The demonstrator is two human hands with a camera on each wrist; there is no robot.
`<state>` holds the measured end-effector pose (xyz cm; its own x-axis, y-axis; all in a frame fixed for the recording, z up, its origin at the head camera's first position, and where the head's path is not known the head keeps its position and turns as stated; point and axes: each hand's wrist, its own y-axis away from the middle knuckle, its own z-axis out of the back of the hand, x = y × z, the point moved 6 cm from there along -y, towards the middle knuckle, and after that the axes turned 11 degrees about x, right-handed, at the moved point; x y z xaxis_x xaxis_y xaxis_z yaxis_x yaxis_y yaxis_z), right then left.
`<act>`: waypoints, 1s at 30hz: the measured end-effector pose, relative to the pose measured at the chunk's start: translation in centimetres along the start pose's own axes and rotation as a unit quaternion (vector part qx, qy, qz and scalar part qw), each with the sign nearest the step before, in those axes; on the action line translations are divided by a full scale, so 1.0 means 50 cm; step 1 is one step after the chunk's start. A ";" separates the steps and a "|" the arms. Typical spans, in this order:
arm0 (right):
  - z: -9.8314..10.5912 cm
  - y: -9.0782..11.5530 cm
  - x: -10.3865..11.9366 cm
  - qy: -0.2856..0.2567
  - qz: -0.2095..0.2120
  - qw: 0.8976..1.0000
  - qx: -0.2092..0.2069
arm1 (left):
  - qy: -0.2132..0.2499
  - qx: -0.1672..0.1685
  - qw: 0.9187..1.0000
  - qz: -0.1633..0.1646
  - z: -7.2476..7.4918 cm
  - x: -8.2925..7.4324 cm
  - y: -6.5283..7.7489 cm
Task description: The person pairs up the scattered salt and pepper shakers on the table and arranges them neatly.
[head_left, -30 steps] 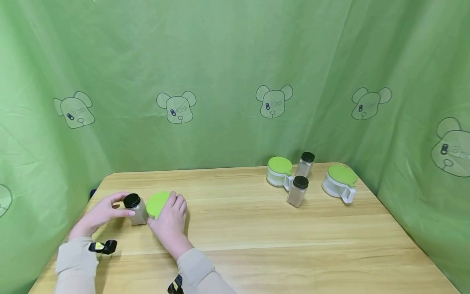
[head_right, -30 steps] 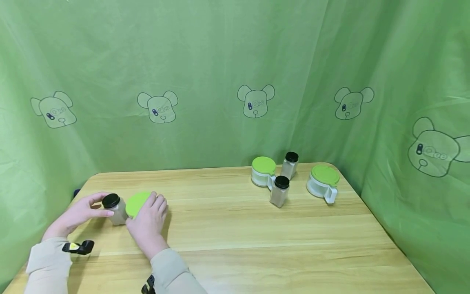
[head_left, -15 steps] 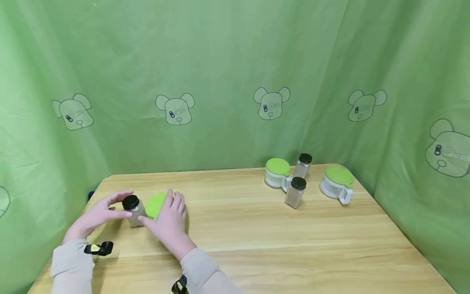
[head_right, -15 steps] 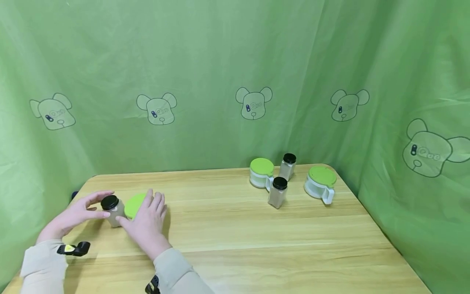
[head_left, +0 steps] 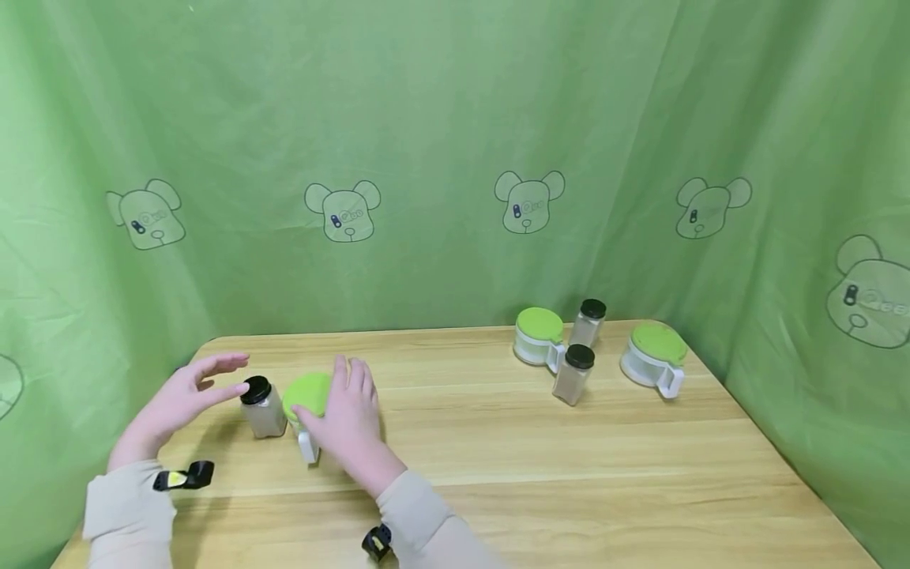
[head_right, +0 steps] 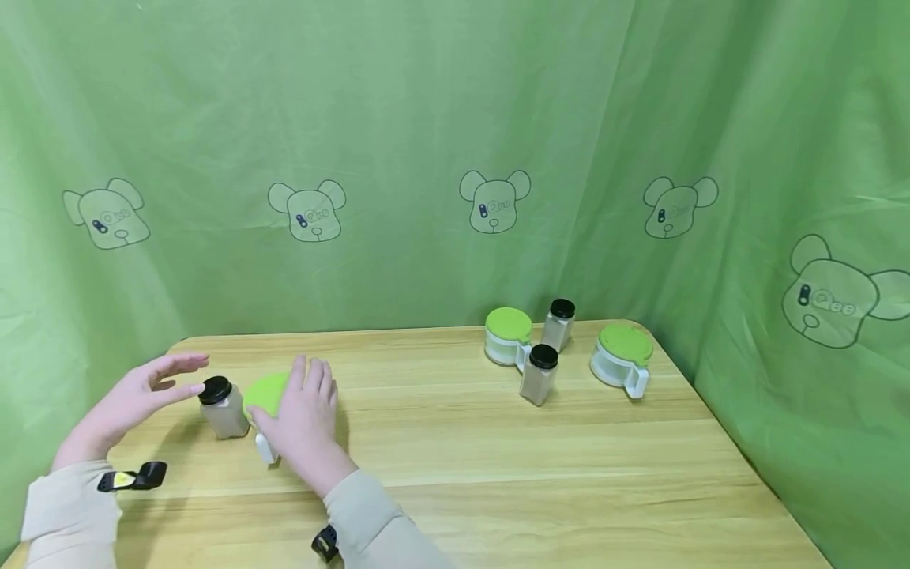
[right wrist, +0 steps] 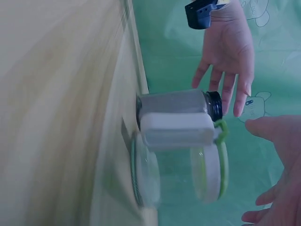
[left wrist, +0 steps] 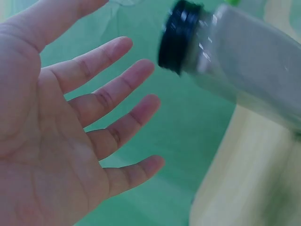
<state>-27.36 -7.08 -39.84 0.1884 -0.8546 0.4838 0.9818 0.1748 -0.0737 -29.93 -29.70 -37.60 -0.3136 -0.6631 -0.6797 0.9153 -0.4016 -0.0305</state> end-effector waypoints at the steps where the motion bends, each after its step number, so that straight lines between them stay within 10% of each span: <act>1: 0.005 0.002 -0.003 0.009 0.006 1.000 -0.002 | -0.004 -0.005 1.000 0.001 0.002 -0.007 -0.001; 14: 0.055 0.030 -0.034 0.065 0.084 0.994 -0.016 | -0.081 -0.038 0.996 -0.021 0.001 -0.102 0.001; 30: 0.125 0.080 -0.089 0.101 0.160 0.981 -0.036 | -0.219 -0.126 0.962 -0.108 -0.068 -0.208 -0.034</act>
<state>-24.43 0.46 -36.85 0.4810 -0.8419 0.2444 0.8692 0.4215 -0.2585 -27.37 -19.99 -32.96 -0.5294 -0.8056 -0.2662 0.8316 -0.4305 -0.3508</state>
